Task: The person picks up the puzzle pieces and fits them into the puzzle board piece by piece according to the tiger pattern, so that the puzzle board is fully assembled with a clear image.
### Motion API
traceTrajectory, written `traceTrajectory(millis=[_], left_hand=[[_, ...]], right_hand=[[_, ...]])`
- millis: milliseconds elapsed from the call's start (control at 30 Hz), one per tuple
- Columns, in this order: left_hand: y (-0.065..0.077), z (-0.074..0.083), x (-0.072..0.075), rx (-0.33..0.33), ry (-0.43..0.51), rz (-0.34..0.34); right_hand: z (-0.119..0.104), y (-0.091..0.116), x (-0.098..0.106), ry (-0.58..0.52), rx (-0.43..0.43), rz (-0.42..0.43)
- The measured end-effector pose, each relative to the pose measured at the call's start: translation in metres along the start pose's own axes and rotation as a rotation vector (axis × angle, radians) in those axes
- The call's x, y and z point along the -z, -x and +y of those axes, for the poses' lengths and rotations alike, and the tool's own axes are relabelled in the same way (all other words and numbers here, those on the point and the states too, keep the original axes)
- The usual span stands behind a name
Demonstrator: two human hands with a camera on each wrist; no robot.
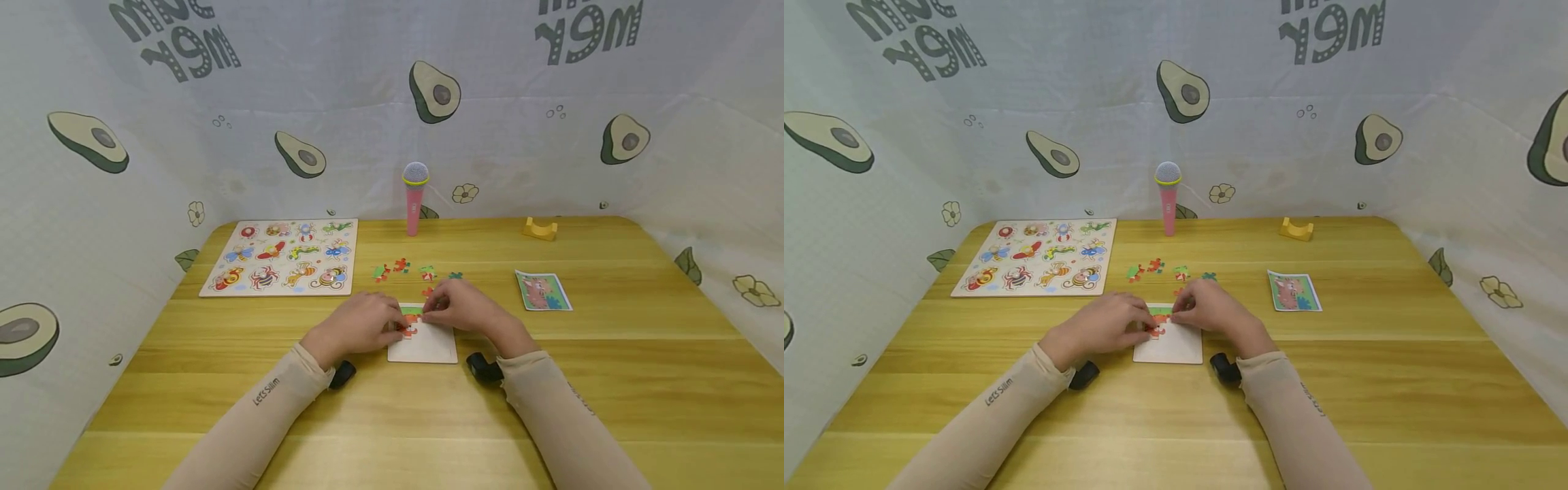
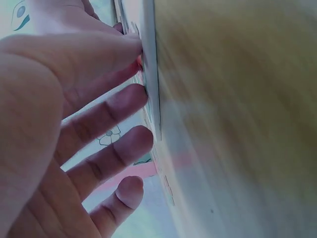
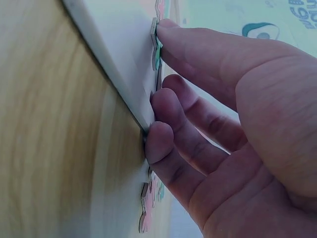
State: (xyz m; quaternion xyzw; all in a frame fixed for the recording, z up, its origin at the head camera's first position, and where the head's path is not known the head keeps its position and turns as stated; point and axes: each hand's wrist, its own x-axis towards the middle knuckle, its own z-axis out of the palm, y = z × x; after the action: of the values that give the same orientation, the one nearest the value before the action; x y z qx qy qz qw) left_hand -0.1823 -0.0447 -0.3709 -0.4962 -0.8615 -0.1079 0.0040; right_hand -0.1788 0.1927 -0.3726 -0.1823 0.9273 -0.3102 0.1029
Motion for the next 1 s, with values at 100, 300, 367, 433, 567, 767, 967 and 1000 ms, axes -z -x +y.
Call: traceTrajectory(millis=[100,300,367,433,567,767,967,1000], left_hand=[[0.001,-0.002,0.001,0.047,0.065,0.000],[0.004,-0.010,0.000,0.137,0.102,0.009],[0.004,-0.013,-0.001,0.135,0.097,0.006],[0.004,-0.014,-0.001,0.118,0.107,0.001],[0.004,-0.016,-0.002,0.067,0.119,-0.012],[0.005,-0.015,-0.002,0.042,0.109,-0.034],[0.007,-0.015,-0.002,0.053,0.120,-0.039],[0.007,-0.015,-0.002,0.055,0.124,-0.041]], right_hand=[[0.000,0.000,0.000,0.002,-0.006,-0.001],[0.002,-0.001,0.001,-0.024,-0.014,0.000],[0.003,-0.001,0.002,-0.039,-0.003,0.008],[0.004,-0.001,0.004,-0.055,0.005,0.015],[0.008,0.000,0.010,-0.072,-0.016,0.039],[0.015,0.005,0.021,-0.061,-0.117,0.154],[0.024,0.008,0.028,-0.054,-0.238,0.220],[0.025,0.008,0.029,-0.054,-0.253,0.215]])
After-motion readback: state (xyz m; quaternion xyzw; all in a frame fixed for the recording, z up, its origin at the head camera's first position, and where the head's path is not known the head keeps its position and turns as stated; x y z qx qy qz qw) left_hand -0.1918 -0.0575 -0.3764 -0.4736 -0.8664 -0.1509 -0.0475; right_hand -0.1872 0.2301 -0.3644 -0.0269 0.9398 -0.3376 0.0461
